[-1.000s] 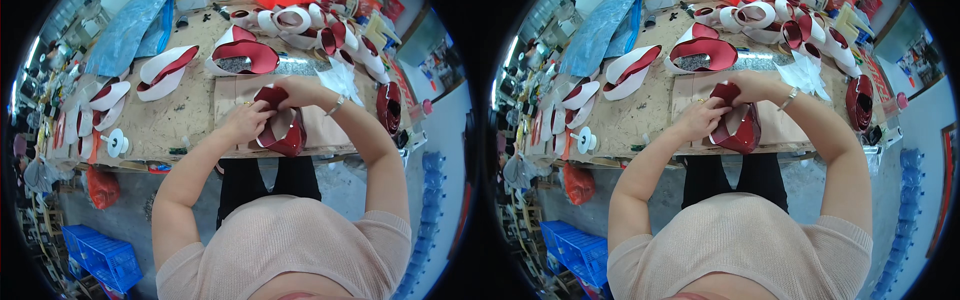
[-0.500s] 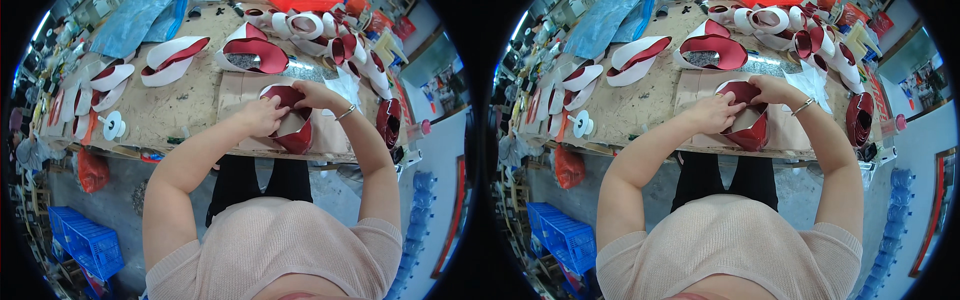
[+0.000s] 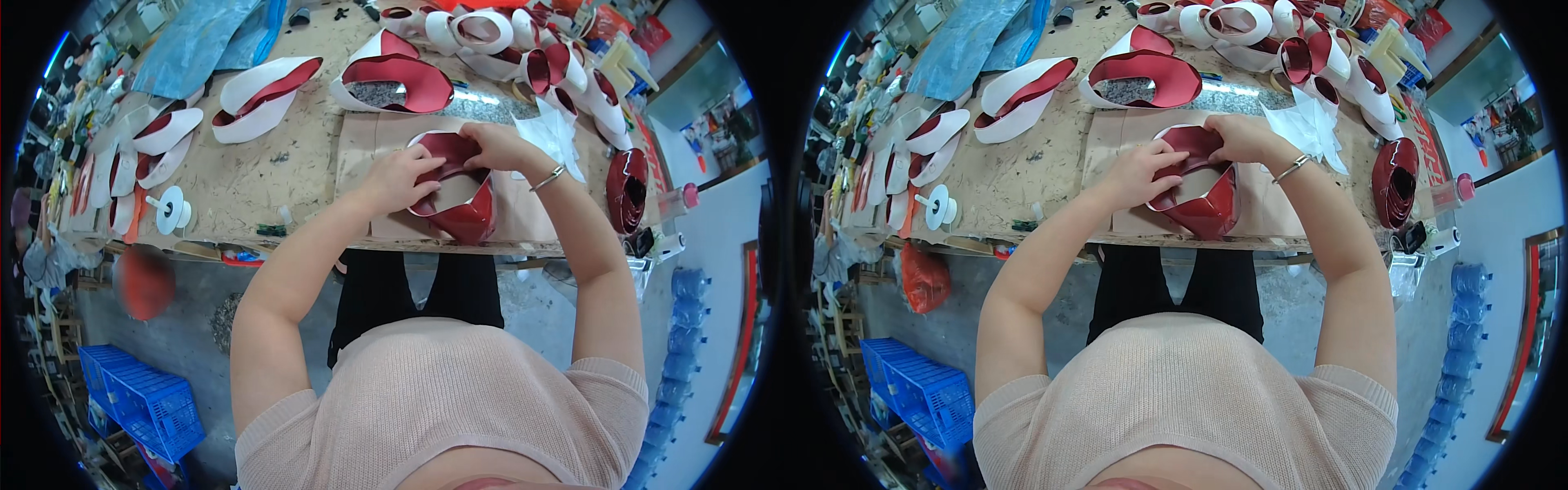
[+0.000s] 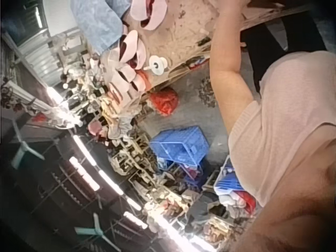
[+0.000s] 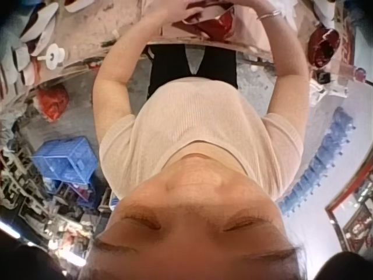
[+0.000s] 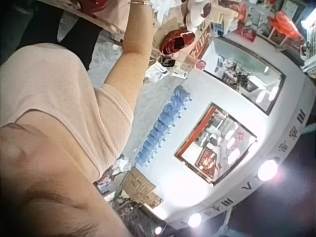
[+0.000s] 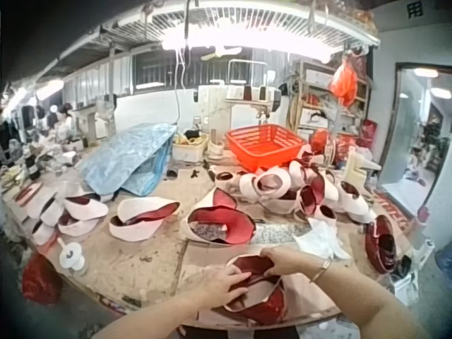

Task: The recorder is assembling components of high-heeled shoes, applying adhesive strips and fitting upper materials to soles or forms.

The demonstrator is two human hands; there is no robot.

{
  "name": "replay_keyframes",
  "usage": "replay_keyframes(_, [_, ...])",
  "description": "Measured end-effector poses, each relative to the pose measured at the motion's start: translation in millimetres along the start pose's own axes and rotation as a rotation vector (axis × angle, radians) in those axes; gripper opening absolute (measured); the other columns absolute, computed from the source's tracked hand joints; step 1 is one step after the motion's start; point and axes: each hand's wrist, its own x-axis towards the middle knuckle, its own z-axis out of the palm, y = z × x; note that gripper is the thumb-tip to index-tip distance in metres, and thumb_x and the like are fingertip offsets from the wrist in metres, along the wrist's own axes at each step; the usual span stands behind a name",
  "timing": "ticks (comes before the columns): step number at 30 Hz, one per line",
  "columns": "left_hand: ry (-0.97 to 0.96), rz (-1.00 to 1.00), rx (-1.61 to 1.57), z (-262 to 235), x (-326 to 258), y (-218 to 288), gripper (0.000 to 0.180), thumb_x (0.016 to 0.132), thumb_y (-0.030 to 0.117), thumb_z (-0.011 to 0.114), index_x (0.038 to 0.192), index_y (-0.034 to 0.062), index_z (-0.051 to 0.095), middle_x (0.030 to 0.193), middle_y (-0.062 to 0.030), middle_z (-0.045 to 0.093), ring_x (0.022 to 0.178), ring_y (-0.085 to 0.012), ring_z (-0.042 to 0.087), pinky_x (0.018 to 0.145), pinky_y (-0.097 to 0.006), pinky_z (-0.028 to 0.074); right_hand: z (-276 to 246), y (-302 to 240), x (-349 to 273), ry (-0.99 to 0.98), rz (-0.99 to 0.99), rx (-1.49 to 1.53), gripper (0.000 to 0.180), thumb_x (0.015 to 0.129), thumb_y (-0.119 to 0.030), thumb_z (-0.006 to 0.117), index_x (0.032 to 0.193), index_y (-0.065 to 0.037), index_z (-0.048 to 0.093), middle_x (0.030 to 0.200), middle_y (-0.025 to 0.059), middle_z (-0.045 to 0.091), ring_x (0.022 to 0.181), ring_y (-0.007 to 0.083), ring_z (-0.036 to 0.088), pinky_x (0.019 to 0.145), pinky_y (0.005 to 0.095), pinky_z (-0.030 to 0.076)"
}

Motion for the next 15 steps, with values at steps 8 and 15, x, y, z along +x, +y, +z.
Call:
replay_keyframes(8, [-0.113, -0.024, 0.072, -8.0, 10.0, 8.8, 0.029, 0.083, 0.020, 0.064, 0.112, 0.0170, 0.065, 0.096, -0.0029, 0.058, 0.085, -0.0243, 0.060, 0.075, -0.036, 0.049, -1.5, 3.9, 2.7, -0.044, -0.059, 0.068, 0.049, 0.068, -0.024, 0.078, 0.109, -0.003, 0.060, 0.100, 0.0136, 0.066, 0.092, 0.0270, 0.062, 0.080, 0.0350, 0.048])
replay_keyframes(15, [0.077, 0.363, 0.217, 19.4, 18.6, 1.1, 0.024, 0.080, 0.019, 0.061, 0.102, 0.0103, 0.066, 0.092, -0.0033, 0.058, 0.086, -0.0228, 0.059, 0.076, -0.035, 0.049, 4.1, 10.3, -4.6, 0.046, -0.098, 0.068, 0.045, 0.066, -0.023, 0.079, 0.102, -0.002, 0.061, 0.093, 0.0142, 0.065, 0.090, 0.0292, 0.061, 0.079, 0.0361, 0.047])
